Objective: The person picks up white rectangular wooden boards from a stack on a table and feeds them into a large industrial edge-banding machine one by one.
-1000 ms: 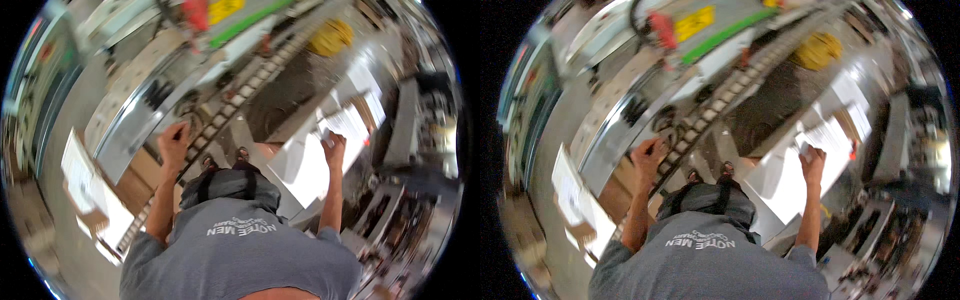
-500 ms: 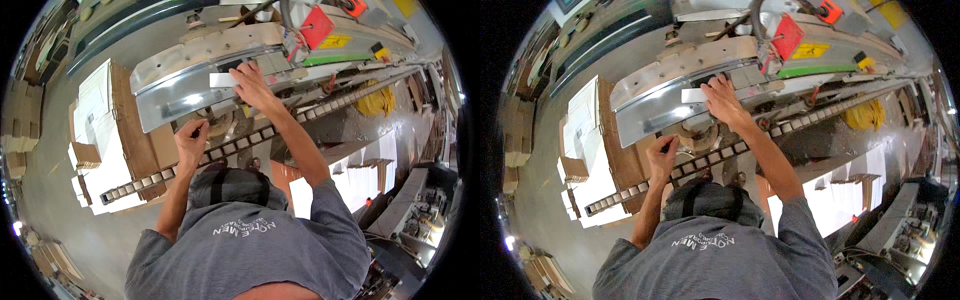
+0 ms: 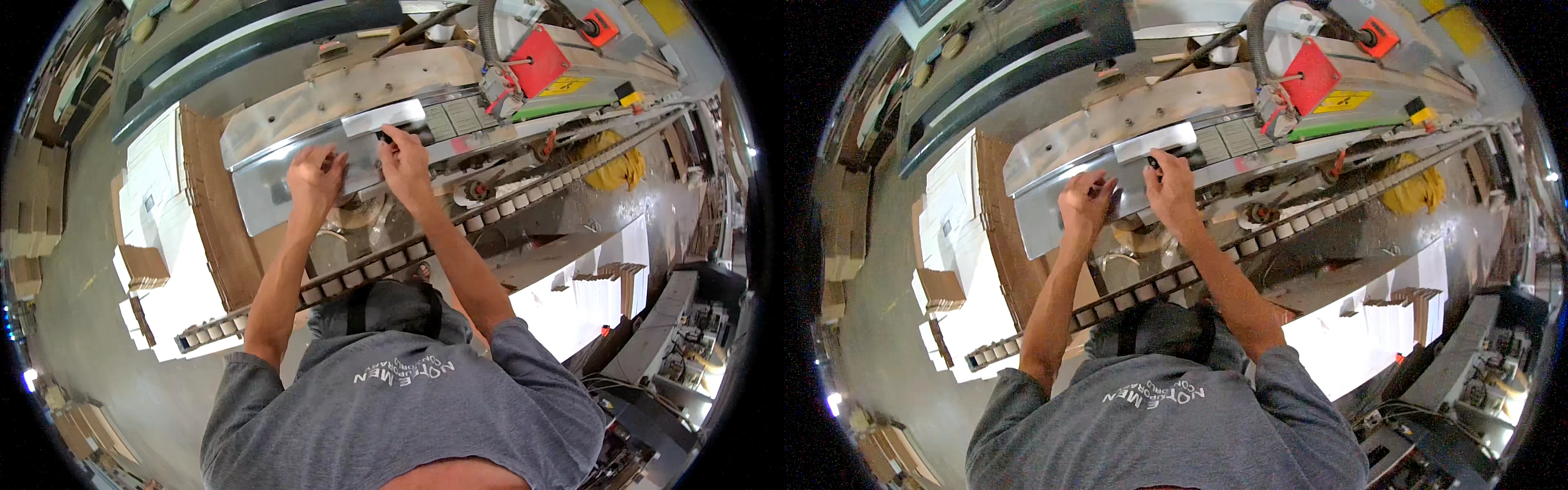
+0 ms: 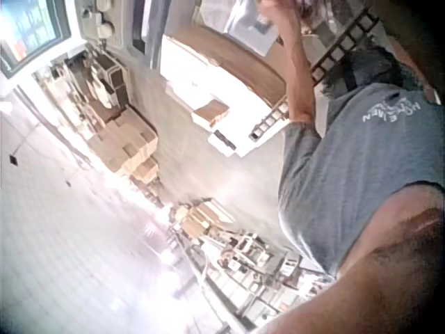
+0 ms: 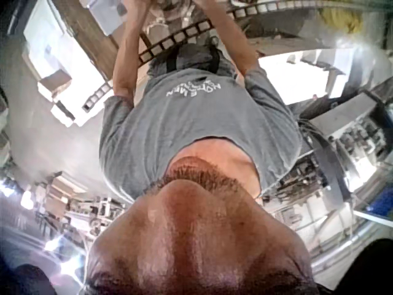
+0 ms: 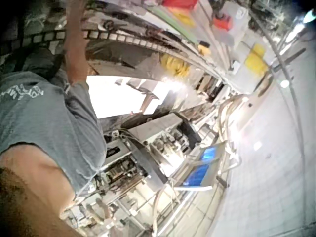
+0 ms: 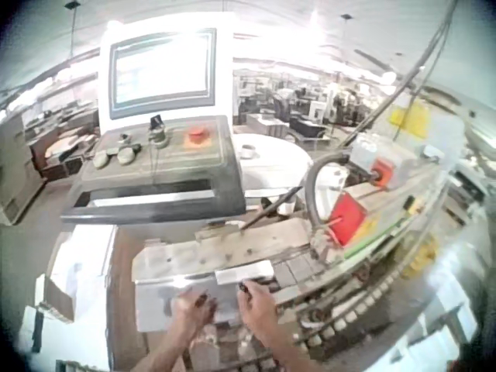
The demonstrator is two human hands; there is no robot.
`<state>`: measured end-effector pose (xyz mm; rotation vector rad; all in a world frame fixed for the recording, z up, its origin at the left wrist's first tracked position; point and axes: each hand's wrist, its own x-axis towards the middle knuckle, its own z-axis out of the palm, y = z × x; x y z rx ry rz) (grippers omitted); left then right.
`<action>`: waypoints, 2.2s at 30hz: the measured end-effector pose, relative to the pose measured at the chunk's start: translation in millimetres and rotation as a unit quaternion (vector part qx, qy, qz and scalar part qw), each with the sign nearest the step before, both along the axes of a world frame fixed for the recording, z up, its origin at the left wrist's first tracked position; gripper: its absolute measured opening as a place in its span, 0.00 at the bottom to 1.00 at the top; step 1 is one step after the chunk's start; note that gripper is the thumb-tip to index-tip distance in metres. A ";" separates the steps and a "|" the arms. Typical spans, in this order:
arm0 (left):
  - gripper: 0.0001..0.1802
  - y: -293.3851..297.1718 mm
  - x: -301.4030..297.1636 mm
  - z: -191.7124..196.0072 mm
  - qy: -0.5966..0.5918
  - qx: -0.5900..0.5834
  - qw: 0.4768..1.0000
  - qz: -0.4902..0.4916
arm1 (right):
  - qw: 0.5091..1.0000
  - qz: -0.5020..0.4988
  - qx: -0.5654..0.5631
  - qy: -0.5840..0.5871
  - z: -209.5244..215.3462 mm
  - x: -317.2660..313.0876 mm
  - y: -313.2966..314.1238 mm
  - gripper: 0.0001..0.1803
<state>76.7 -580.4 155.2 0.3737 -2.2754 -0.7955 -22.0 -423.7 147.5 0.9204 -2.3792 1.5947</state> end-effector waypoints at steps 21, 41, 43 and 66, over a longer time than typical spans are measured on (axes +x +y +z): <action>0.09 53.3 -119.1 -6.5 -0.069 -0.048 0.995 -0.053 | 0.987 -0.135 -0.011 0.089 -11.0 -57.5 33.6 0.21; 0.15 131.8 -186.6 6.5 -0.071 -0.002 0.981 -0.179 | 0.979 -0.199 0.025 -0.035 27.9 29.1 249.8 0.17; 0.09 116.3 -141.4 13.8 -0.024 -0.056 0.983 -0.175 | 0.950 -0.293 0.110 -0.027 13.4 57.7 306.6 0.16; 0.06 146.7 -15.6 -6.5 -0.058 0.084 0.972 -0.211 | 0.827 -0.399 0.386 -0.092 -47.6 160.6 555.8 0.21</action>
